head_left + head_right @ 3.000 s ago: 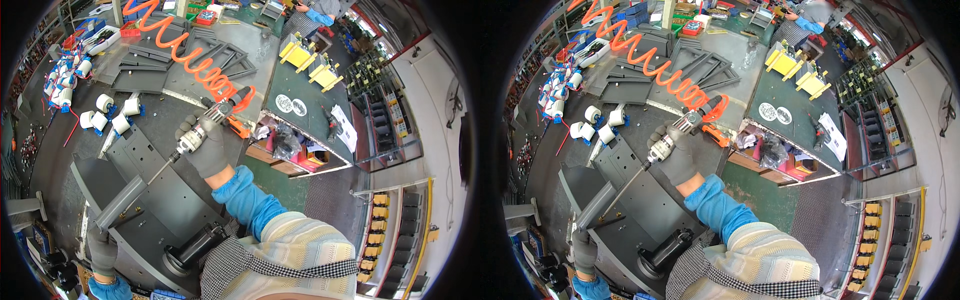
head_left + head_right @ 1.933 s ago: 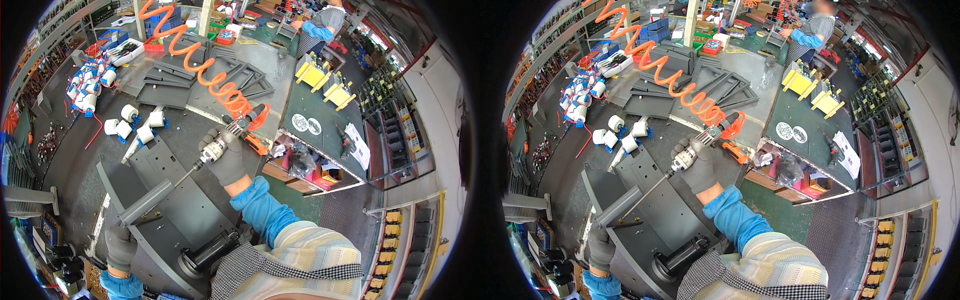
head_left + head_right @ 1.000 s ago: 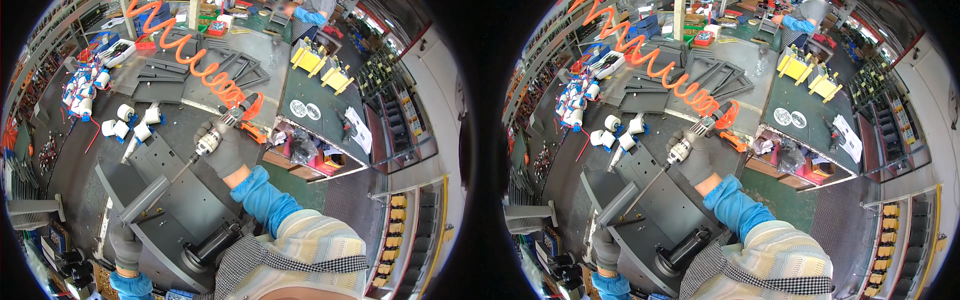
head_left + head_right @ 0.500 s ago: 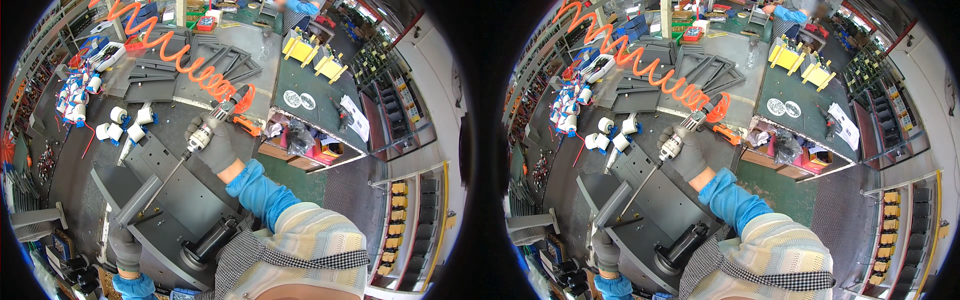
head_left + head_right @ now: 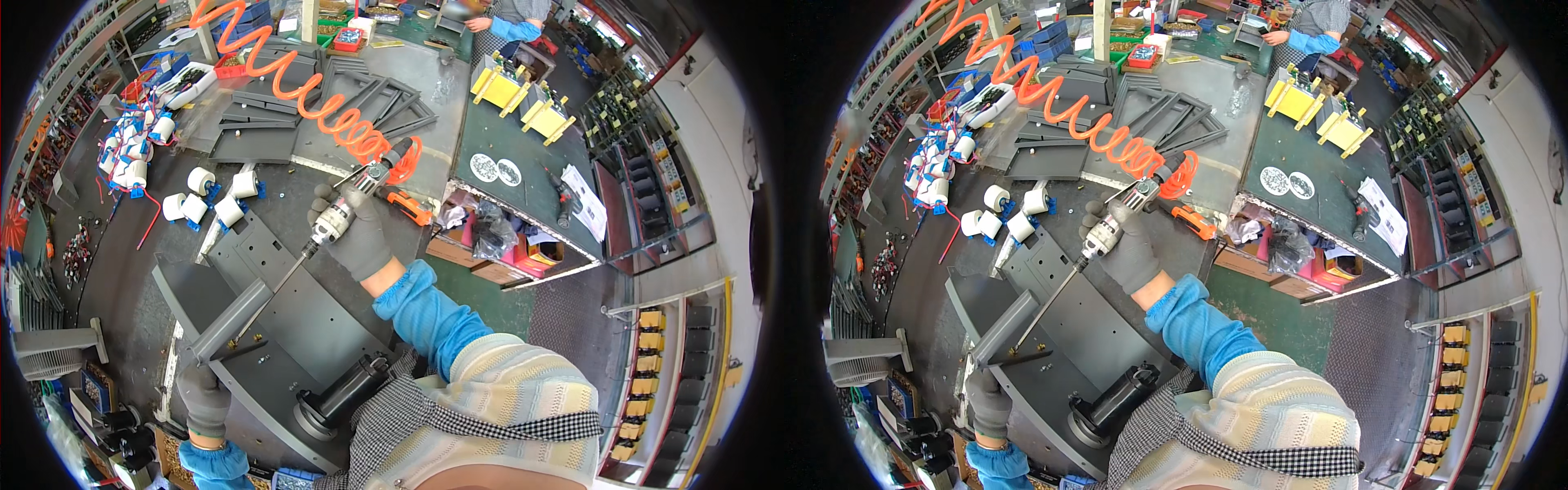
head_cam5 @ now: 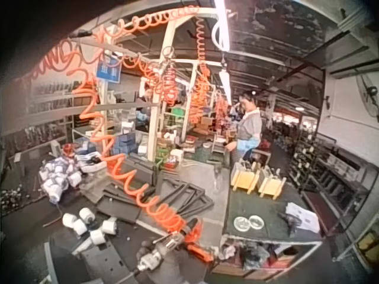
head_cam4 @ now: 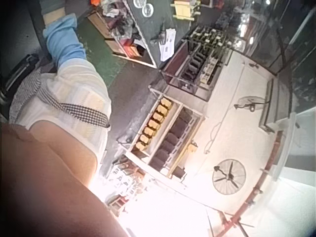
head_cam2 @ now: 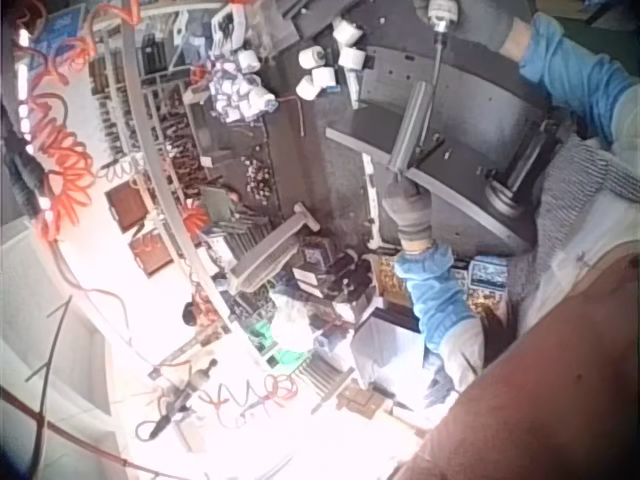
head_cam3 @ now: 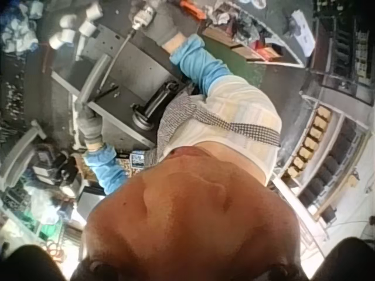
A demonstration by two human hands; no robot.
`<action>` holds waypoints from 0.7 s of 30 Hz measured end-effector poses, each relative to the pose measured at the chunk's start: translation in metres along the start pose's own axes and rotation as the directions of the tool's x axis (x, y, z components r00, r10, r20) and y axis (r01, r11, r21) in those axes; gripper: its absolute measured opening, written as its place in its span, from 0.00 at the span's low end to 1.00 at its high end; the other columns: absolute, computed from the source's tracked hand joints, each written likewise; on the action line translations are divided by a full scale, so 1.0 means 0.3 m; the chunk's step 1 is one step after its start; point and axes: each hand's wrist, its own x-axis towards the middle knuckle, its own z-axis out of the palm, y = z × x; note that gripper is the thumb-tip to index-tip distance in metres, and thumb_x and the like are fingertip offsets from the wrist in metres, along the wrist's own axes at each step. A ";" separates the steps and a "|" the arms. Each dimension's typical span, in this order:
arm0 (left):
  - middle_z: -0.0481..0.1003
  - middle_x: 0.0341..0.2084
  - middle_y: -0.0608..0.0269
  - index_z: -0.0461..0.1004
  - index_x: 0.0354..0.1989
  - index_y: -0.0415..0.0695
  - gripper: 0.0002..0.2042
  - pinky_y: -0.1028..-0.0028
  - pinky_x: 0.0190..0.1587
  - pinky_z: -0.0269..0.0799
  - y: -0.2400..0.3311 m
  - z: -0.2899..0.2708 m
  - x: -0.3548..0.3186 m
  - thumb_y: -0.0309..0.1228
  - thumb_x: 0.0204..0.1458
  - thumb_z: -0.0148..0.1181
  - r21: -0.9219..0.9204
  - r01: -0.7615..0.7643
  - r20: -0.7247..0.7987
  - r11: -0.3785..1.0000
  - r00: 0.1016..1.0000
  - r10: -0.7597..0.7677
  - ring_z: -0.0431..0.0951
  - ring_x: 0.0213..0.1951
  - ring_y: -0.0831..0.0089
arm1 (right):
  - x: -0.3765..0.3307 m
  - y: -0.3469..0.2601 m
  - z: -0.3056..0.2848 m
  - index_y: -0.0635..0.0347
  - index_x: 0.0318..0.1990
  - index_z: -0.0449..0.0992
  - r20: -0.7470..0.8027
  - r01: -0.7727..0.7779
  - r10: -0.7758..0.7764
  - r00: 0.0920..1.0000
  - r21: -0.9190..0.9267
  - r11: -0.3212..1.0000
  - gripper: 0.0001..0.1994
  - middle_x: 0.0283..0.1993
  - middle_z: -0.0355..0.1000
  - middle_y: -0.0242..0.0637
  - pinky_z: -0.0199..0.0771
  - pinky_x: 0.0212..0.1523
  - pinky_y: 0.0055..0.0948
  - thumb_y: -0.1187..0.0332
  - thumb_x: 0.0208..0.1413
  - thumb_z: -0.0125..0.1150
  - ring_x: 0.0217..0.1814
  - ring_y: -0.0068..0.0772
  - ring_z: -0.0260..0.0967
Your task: Assembling a metal housing unit using an air-powered screwdriver and screws.
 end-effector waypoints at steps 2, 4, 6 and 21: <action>0.73 0.21 0.48 0.75 0.24 0.41 0.04 0.56 0.25 0.68 0.001 0.007 0.001 0.19 0.38 0.58 -0.025 0.019 -0.008 0.999 1.000 -0.020 0.75 0.24 0.44 | -0.001 -0.004 -0.005 0.56 0.45 0.73 -0.002 -0.006 0.006 1.000 0.005 1.000 0.11 0.39 0.76 0.38 0.82 0.43 0.39 0.64 0.58 0.61 0.39 0.34 0.77; 0.73 0.21 0.48 0.75 0.23 0.40 0.03 0.56 0.25 0.68 0.005 0.010 0.003 0.19 0.38 0.58 -0.053 0.039 -0.012 0.998 0.999 -0.039 0.75 0.24 0.44 | -0.005 -0.004 -0.017 0.55 0.44 0.73 0.040 0.033 -0.033 0.999 -0.011 0.999 0.10 0.40 0.76 0.38 0.82 0.44 0.39 0.64 0.58 0.61 0.39 0.33 0.77; 0.74 0.21 0.47 0.76 0.24 0.41 0.04 0.56 0.25 0.68 0.009 0.007 0.010 0.19 0.39 0.58 -0.089 0.023 -0.039 0.996 0.999 -0.026 0.75 0.24 0.44 | -0.004 0.002 -0.014 0.55 0.44 0.73 0.024 0.040 -0.040 0.999 -0.027 0.999 0.10 0.39 0.76 0.38 0.82 0.44 0.39 0.64 0.58 0.61 0.39 0.33 0.77; 0.73 0.22 0.54 0.74 0.28 0.44 0.02 0.57 0.27 0.70 0.037 -0.025 0.046 0.25 0.45 0.59 0.020 0.041 0.024 0.999 0.999 -0.042 0.75 0.26 0.49 | 0.029 -0.017 -0.102 0.60 0.41 0.73 0.181 -0.132 0.135 0.974 -0.027 0.991 0.13 0.40 0.74 0.39 0.74 0.46 0.36 0.61 0.55 0.64 0.40 0.32 0.71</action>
